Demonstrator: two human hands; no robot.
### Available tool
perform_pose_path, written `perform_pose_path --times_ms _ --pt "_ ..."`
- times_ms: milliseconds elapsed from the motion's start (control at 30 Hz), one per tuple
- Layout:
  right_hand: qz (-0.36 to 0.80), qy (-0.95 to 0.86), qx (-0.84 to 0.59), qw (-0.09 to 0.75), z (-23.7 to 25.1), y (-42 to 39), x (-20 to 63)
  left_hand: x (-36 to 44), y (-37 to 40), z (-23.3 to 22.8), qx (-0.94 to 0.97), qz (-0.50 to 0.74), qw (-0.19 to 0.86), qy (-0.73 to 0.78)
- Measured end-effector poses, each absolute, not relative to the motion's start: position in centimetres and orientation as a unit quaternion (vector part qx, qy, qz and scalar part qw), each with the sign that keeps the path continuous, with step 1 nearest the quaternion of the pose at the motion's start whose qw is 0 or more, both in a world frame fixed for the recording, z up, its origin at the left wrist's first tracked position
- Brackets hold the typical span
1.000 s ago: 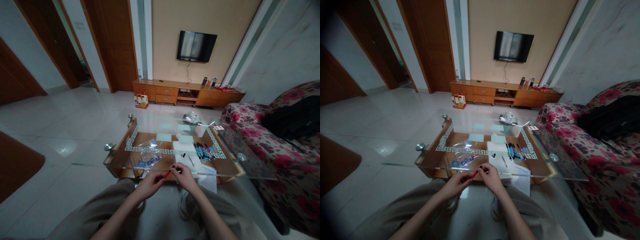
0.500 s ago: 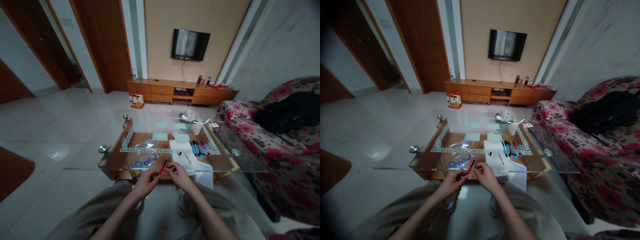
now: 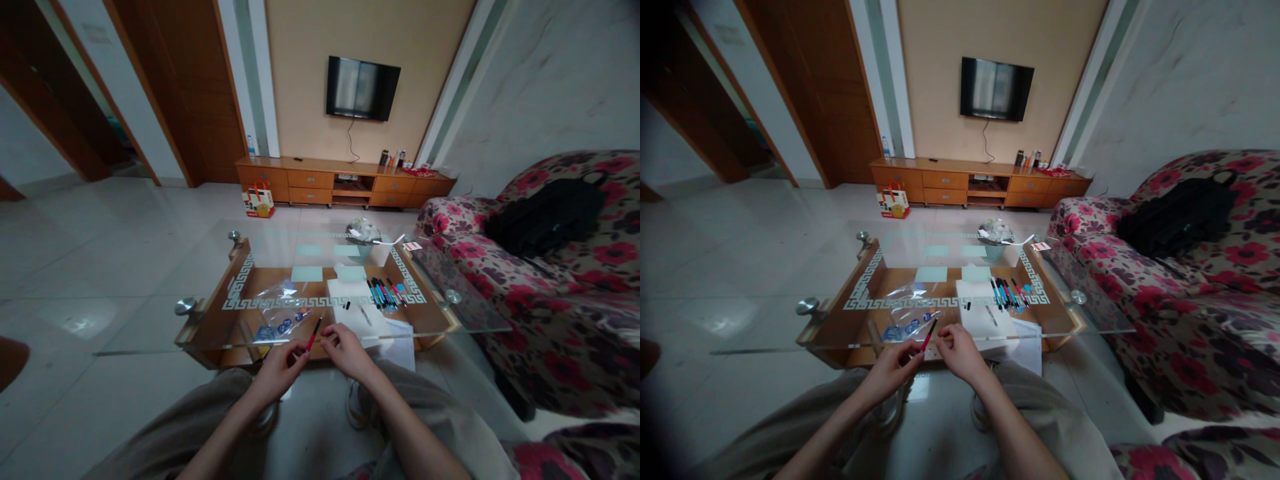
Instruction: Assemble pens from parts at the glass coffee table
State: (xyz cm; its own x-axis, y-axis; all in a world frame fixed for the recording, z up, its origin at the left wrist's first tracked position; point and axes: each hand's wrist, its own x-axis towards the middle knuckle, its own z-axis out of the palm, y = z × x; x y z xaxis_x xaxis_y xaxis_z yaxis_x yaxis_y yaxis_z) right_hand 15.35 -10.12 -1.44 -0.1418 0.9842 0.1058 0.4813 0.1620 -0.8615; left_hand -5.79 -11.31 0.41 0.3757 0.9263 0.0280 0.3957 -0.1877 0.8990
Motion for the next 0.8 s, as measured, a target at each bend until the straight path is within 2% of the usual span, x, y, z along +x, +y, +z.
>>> perform_pose_path --times_ms 400,800 --pt "0.332 -0.685 -0.55 0.344 -0.83 -10.43 15.36 -5.74 -11.42 -0.23 0.675 0.302 0.482 0.471" --pt "0.34 -0.69 -0.541 0.339 -0.65 -10.76 15.29 -5.83 -11.38 0.05 0.672 0.31 0.48 0.471"
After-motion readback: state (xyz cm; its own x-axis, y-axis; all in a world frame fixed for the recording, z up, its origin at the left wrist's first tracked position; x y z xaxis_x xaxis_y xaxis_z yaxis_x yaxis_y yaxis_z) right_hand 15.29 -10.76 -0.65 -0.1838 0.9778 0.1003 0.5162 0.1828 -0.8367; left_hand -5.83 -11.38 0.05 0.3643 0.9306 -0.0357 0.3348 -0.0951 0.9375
